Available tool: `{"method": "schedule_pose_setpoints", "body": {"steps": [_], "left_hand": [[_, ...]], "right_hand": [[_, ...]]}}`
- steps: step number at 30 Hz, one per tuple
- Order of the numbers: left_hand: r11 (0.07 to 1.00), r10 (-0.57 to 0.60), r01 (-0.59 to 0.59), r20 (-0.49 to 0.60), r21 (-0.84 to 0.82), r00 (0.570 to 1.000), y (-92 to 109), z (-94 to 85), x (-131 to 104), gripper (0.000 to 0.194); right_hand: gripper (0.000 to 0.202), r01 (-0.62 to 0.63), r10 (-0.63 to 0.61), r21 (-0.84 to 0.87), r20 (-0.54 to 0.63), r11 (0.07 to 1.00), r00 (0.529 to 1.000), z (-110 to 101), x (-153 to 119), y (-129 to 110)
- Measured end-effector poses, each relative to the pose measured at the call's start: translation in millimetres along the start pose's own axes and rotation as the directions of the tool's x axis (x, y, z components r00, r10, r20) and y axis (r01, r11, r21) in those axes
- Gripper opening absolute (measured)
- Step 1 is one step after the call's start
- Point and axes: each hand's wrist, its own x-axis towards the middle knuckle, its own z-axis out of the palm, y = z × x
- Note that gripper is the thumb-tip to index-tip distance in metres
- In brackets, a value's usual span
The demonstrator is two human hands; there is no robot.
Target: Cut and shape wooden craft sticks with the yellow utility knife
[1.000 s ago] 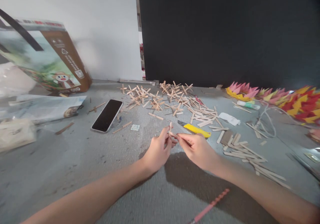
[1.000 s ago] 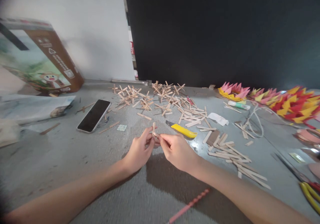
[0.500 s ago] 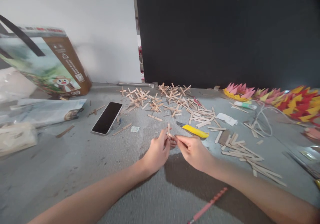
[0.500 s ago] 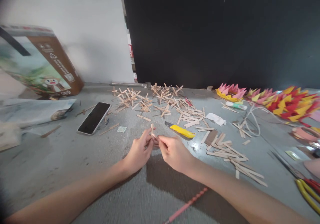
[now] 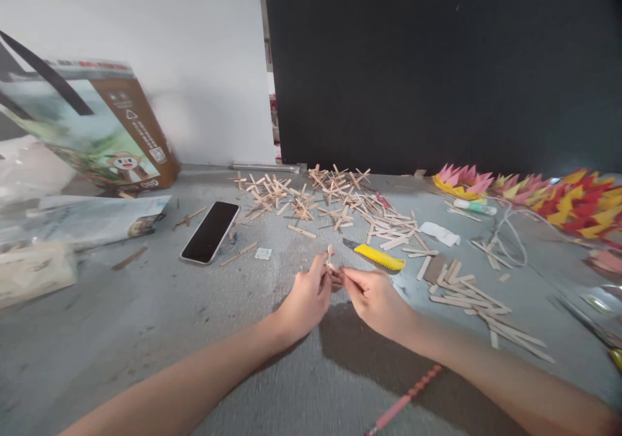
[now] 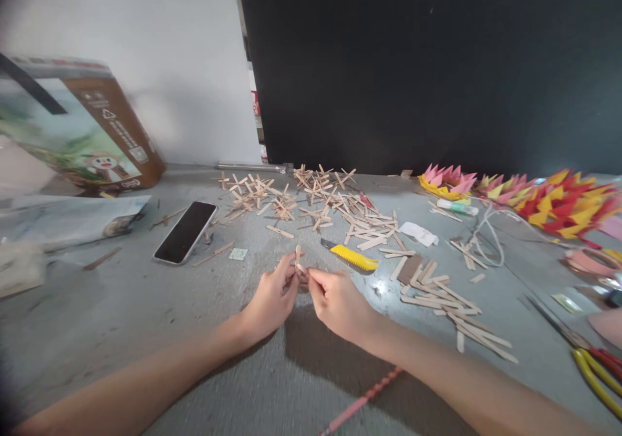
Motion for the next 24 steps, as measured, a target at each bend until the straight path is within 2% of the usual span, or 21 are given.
{"method": "schedule_pose_setpoints", "body": {"steps": [6, 9, 14, 19, 22, 24], "left_hand": [[0.998, 0.001, 0.002, 0.038, -0.057, 0.999, -1.3, 3.7, -0.3, 0.04], [0.998, -0.014, 0.015, 0.017, -0.068, 1.0, -2.8, 3.6, 0.3, 0.04], [1.0, -0.031, 0.031, -0.007, -0.004, 0.999, 2.2, -0.7, 0.4, 0.055], [0.999, -0.024, 0.024, -0.001, -0.048, 1.0, 3.8, -1.1, 2.9, 0.042], [0.981, -0.137, 0.122, -0.089, -0.151, 0.987, -0.4, -3.0, 9.4, 0.039], [0.928, -0.276, 0.229, -0.13, -0.294, 0.952, -3.0, -4.8, 13.7, 0.04]], "right_hand": [[0.038, -0.028, 0.031, -0.034, 0.1, 0.999, 0.994, -13.3, 5.4, -5.7], [0.037, -0.031, 0.033, -0.037, 0.067, 0.999, 0.997, -11.3, 6.1, -5.5], [0.034, -0.018, 0.021, -0.088, 0.037, 0.996, 0.999, -6.3, 4.7, -5.2], [0.033, -0.004, 0.016, -0.202, 0.057, 0.979, 0.998, -9.8, 4.9, -9.7], [0.03, 0.036, -0.004, -0.289, 0.11, 0.957, 0.994, -7.7, -3.2, -17.9], [0.029, 0.054, -0.017, -0.335, 0.112, 0.941, 0.994, -8.9, -9.7, -26.0]]}}
